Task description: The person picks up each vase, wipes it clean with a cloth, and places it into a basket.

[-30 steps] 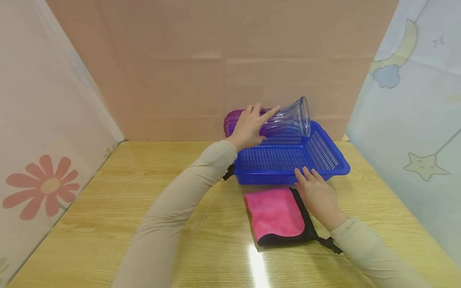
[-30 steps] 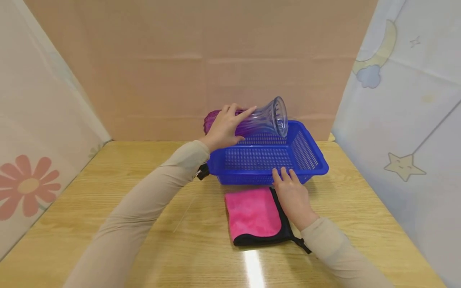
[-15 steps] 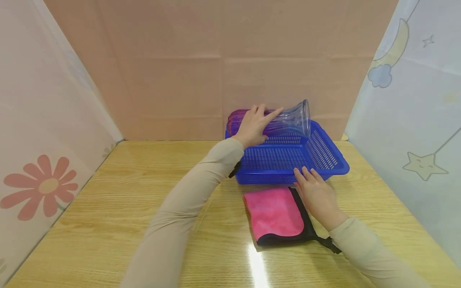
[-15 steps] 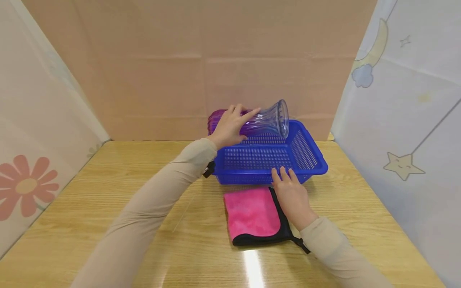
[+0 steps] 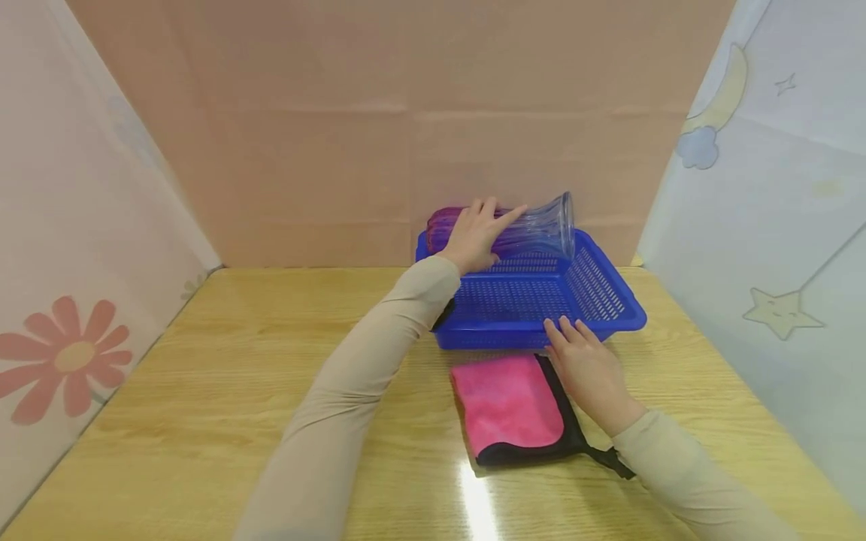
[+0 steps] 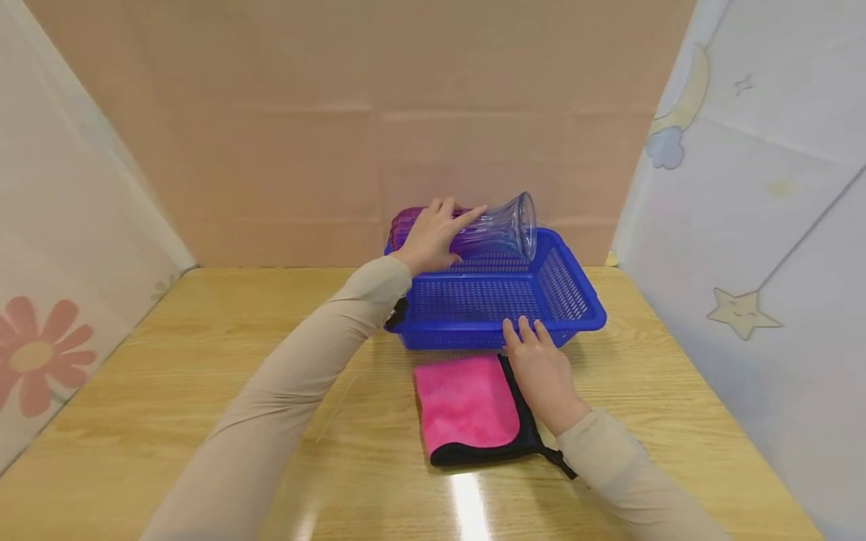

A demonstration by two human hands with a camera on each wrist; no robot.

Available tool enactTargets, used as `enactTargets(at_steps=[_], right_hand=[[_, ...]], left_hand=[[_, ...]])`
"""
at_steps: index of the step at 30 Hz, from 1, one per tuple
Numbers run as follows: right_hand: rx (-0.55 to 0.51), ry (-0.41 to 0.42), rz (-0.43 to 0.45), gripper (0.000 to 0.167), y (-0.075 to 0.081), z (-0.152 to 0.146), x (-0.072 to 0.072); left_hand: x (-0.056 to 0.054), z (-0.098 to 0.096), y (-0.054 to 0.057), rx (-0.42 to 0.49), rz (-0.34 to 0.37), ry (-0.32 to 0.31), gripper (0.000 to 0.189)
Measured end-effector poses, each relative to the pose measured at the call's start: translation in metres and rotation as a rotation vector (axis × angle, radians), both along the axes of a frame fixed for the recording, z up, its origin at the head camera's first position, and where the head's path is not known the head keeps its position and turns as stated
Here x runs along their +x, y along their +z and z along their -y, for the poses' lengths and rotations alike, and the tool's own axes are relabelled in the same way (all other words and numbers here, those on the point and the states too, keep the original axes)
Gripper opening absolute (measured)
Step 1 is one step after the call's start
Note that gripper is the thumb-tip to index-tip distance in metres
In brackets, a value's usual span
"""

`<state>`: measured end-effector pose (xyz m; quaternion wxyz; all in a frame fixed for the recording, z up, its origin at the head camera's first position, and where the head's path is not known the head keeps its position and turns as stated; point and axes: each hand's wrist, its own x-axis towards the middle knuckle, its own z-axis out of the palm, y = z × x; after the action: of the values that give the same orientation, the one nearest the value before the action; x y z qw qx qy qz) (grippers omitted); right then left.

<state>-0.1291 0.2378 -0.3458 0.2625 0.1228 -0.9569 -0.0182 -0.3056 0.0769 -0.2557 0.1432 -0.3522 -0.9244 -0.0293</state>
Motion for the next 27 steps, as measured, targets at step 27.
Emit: enactTargets(at_steps=[27], right_hand=[[0.017, -0.009, 0.011, 0.037, 0.003, 0.001, 0.003]], left_hand=[[-0.02, -0.024, -0.013, -0.092, 0.116, 0.064, 0.09]])
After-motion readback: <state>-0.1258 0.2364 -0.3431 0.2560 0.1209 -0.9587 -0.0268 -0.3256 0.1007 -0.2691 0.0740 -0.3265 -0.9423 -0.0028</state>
